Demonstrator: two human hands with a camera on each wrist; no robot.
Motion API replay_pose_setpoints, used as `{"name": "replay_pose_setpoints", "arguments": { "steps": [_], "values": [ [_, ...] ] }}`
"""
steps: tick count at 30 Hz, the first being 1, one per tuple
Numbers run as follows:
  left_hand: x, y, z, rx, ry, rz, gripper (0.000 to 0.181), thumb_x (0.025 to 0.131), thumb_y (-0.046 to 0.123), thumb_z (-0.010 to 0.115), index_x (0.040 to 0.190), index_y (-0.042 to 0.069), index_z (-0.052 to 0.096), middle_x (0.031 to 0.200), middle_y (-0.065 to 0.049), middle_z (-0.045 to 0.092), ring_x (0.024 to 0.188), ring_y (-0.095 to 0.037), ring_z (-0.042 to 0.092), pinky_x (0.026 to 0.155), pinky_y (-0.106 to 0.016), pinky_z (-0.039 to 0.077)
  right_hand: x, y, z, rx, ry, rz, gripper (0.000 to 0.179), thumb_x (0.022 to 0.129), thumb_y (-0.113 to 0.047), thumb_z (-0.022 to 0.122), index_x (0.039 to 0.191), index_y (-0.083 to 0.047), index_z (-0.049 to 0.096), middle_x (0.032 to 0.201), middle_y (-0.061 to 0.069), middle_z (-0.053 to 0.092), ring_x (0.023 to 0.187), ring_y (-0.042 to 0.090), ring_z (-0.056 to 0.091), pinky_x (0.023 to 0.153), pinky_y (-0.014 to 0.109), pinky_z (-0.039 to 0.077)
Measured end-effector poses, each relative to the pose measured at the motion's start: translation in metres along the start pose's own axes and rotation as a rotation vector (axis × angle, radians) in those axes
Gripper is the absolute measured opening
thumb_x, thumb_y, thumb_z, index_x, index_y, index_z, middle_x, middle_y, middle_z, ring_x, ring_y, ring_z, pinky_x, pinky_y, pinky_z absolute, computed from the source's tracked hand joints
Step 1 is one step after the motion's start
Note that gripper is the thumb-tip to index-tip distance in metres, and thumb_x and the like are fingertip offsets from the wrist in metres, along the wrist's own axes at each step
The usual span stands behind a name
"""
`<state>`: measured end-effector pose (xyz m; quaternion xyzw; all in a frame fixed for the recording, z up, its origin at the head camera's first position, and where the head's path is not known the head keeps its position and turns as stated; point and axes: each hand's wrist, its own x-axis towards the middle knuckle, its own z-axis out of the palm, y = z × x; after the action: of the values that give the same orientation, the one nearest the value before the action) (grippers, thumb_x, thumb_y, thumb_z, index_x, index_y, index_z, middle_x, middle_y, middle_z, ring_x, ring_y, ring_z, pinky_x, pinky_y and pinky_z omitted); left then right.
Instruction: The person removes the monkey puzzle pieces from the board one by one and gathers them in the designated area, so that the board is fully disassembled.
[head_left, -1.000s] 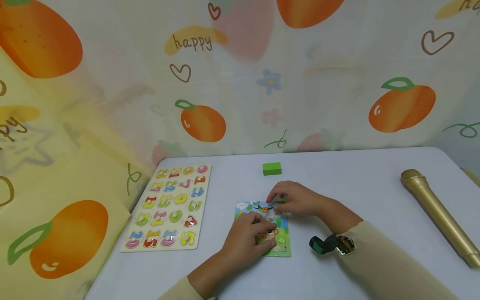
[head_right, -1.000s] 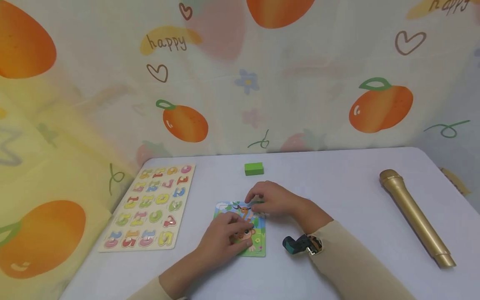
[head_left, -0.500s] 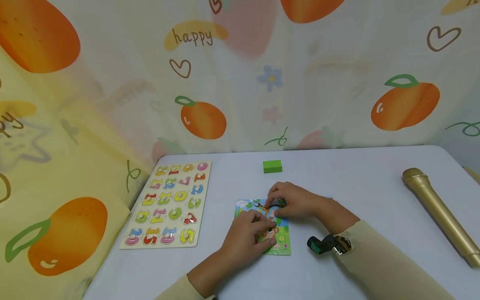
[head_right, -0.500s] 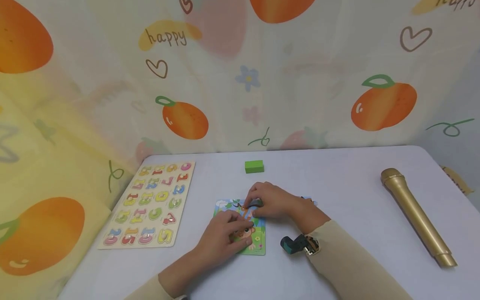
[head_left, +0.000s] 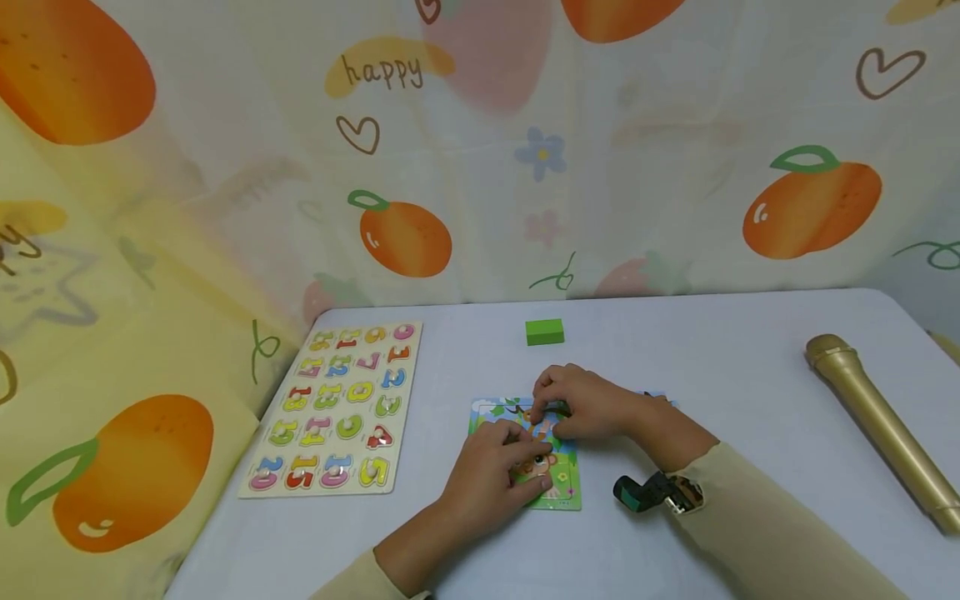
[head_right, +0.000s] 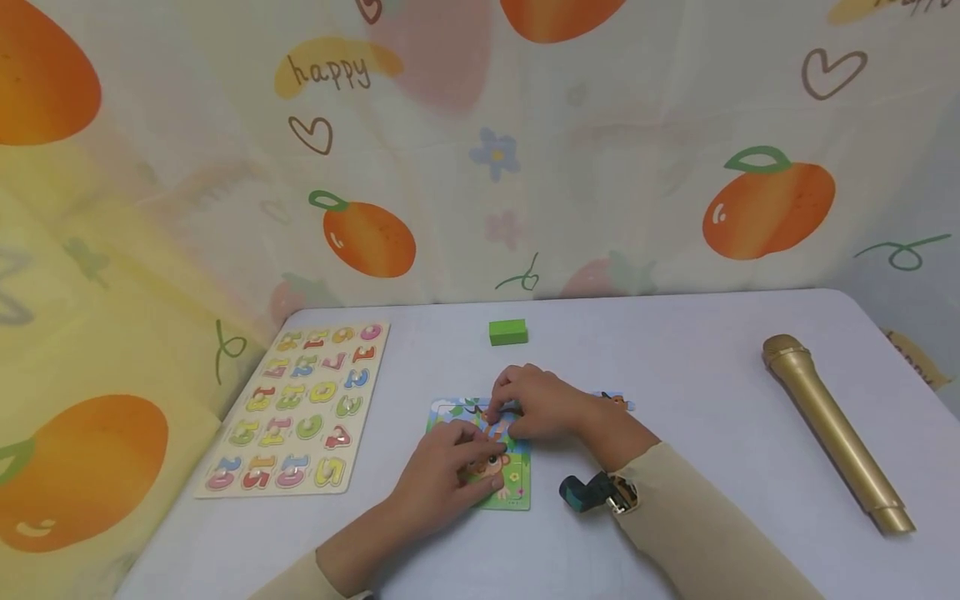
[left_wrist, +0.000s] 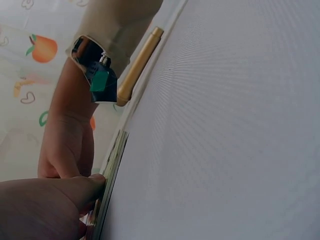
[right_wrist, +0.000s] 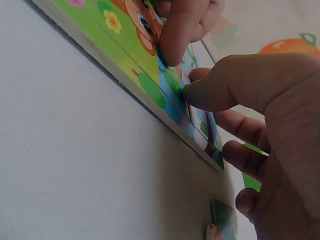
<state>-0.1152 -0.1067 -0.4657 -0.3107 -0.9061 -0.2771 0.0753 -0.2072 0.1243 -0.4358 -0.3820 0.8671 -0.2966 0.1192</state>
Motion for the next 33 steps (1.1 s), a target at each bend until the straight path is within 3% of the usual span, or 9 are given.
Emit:
{"name": "replay_pose_setpoints", "arguments": {
  "steps": [5,12,21,28,33],
  "values": [
    [-0.0003,-0.0009,0.0000,-0.012,-0.001,-0.013,0.036,0.089,0.034,0.089,0.122,0.022,0.083,0.117,0.004,0.065,0.105,-0.013,0.056,0.090,-0.035,0.047,0.0008,-0.0024,0.0011,-0.014,-0.003,0.022,0.031,0.084,-0.001,0.078,0.099,-0.028,0.078,0.123,-0.004,0.059,0.118,0.024,0.052,0.098,0.044,0.043],
    [0.0013,-0.0046,0.0009,-0.014,0.026,0.025,0.036,0.088,0.034,0.089,0.121,0.021,0.083,0.116,0.002,0.066,0.101,-0.012,0.055,0.086,-0.034,0.046,0.0000,-0.0072,-0.0004,-0.011,0.020,0.044,0.030,0.084,-0.001,0.077,0.100,-0.027,0.077,0.123,-0.004,0.058,0.117,0.025,0.051,0.097,0.044,0.043],
    [0.0008,-0.0060,0.0005,-0.026,0.026,0.028,0.036,0.088,0.034,0.090,0.121,0.021,0.083,0.116,0.002,0.066,0.102,-0.013,0.056,0.087,-0.035,0.047,-0.0009,-0.0031,-0.0027,0.076,0.050,-0.008,0.034,0.087,0.004,0.064,0.105,-0.021,0.077,0.113,-0.007,0.068,0.112,0.020,0.060,0.100,0.046,0.046],
    [0.0007,-0.0045,0.0002,-0.031,0.024,0.020,0.036,0.088,0.034,0.089,0.121,0.022,0.083,0.116,0.003,0.066,0.100,-0.012,0.056,0.086,-0.034,0.047,-0.0019,-0.0021,-0.0049,0.199,0.107,0.078,0.034,0.093,0.005,0.061,0.119,-0.014,0.072,0.113,-0.001,0.073,0.093,0.015,0.061,0.084,0.036,0.051],
    [0.0004,-0.0036,0.0010,-0.025,0.030,0.026,0.035,0.088,0.033,0.090,0.120,0.021,0.083,0.116,0.002,0.066,0.101,-0.013,0.056,0.086,-0.035,0.047,-0.0028,-0.0014,-0.0079,0.249,0.098,0.109,0.024,0.094,0.002,0.068,0.114,-0.011,0.074,0.111,0.002,0.075,0.081,0.014,0.058,0.076,0.031,0.050]
  ]
}}
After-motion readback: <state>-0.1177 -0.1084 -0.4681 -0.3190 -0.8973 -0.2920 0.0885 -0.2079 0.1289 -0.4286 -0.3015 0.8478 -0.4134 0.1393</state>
